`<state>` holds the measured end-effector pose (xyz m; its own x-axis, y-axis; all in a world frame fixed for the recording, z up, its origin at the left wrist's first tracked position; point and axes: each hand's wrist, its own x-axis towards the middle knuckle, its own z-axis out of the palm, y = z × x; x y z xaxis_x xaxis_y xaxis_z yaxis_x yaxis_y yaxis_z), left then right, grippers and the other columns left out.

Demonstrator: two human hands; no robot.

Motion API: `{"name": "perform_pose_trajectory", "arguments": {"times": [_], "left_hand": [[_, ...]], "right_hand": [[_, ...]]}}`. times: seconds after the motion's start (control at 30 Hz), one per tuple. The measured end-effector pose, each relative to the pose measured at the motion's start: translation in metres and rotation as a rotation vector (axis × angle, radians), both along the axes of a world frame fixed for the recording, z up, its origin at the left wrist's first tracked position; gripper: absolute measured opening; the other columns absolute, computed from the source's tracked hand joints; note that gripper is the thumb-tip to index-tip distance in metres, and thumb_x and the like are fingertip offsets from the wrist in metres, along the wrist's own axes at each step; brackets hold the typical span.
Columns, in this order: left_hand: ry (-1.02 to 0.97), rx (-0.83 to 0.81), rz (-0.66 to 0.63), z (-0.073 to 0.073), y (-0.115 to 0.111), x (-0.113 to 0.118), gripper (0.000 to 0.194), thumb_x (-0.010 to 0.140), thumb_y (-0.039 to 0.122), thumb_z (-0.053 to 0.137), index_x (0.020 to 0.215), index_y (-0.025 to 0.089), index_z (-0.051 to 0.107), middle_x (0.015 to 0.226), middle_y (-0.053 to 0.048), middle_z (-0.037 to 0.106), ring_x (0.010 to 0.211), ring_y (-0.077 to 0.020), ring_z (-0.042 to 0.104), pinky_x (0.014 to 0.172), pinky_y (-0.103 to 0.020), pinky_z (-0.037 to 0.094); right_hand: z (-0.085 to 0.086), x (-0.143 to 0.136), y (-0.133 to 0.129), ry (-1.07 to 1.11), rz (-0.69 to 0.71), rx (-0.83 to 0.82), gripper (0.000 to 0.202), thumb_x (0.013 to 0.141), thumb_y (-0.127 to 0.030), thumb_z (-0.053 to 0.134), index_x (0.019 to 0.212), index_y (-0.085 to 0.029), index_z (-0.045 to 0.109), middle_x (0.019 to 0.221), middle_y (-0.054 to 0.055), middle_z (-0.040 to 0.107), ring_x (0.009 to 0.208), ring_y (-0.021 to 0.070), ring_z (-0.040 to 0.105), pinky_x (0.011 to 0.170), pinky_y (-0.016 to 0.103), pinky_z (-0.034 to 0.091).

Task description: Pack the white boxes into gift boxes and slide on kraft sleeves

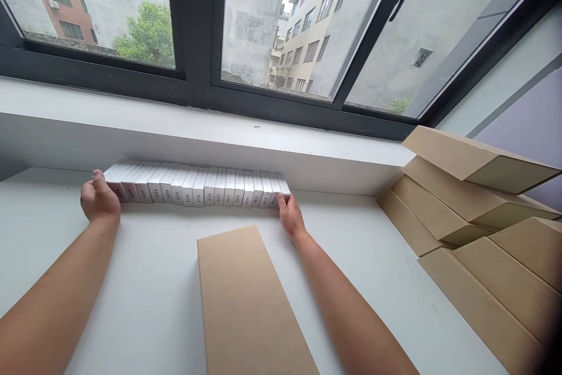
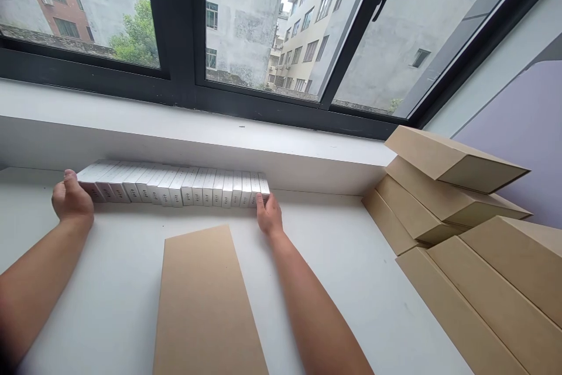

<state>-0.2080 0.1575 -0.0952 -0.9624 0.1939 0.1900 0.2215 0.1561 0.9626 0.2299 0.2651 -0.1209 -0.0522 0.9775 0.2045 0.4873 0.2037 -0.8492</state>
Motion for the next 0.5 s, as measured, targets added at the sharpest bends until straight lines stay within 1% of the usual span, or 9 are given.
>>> {"name": "perform_pose_trajectory", "arguments": {"times": [0.07, 0.17, 0.33, 0.4, 0.5], "left_hand": [[0.012, -0.033, -0.01, 0.0008, -0.0026, 0.0006, 0.048, 0.094, 0.063, 0.04, 0.078, 0.019, 0.051, 0.078, 0.0, 0.051, 0.079, -0.0189, 0.045, 0.082, -0.036, 0.043], [0.034, -0.086, -0.061, 0.0018, -0.0045, 0.0023, 0.048, 0.092, 0.064, 0.046, 0.08, 0.019, 0.057, 0.078, 0.001, 0.052, 0.079, -0.0182, 0.046, 0.079, -0.032, 0.041], [0.055, -0.139, -0.206, 0.0009, -0.0031, 0.0083, 0.046, 0.09, 0.065, 0.053, 0.082, 0.02, 0.063, 0.076, 0.003, 0.053, 0.078, -0.0169, 0.046, 0.073, -0.029, 0.036], [0.061, -0.144, -0.246, -0.0003, -0.0029, 0.0092, 0.049, 0.089, 0.067, 0.053, 0.079, 0.02, 0.061, 0.072, 0.003, 0.05, 0.075, -0.0161, 0.044, 0.07, -0.029, 0.035], [0.083, -0.136, -0.274, -0.0031, -0.0036, 0.0068, 0.055, 0.088, 0.072, 0.051, 0.069, 0.02, 0.052, 0.064, 0.003, 0.039, 0.067, -0.0148, 0.036, 0.064, -0.028, 0.032]], "right_hand": [[-0.0005, -0.0004, 0.0006, 0.006, -0.023, -0.011, 0.044, 0.095, -0.066, 0.037, 0.098, -0.024, 0.052, 0.107, 0.008, 0.063, 0.105, 0.0266, 0.056, 0.091, 0.042, 0.046], [-0.0016, -0.001, 0.0022, 0.027, -0.087, -0.023, 0.047, 0.095, -0.065, 0.034, 0.108, -0.023, 0.052, 0.116, 0.01, 0.06, 0.116, 0.0282, 0.054, 0.097, 0.043, 0.044], [-0.0024, -0.0011, 0.0051, 0.088, -0.225, -0.023, 0.059, 0.095, -0.067, 0.027, 0.128, -0.02, 0.041, 0.127, 0.014, 0.054, 0.128, 0.0302, 0.046, 0.104, 0.044, 0.042], [-0.0024, -0.0007, 0.0059, 0.11, -0.265, -0.024, 0.062, 0.095, -0.068, 0.026, 0.132, -0.019, 0.037, 0.13, 0.015, 0.052, 0.13, 0.0307, 0.045, 0.106, 0.045, 0.041], [-0.0021, 0.0, 0.0065, 0.137, -0.305, -0.024, 0.062, 0.095, -0.067, 0.026, 0.133, -0.019, 0.035, 0.131, 0.015, 0.051, 0.132, 0.0309, 0.044, 0.108, 0.045, 0.041]]}}
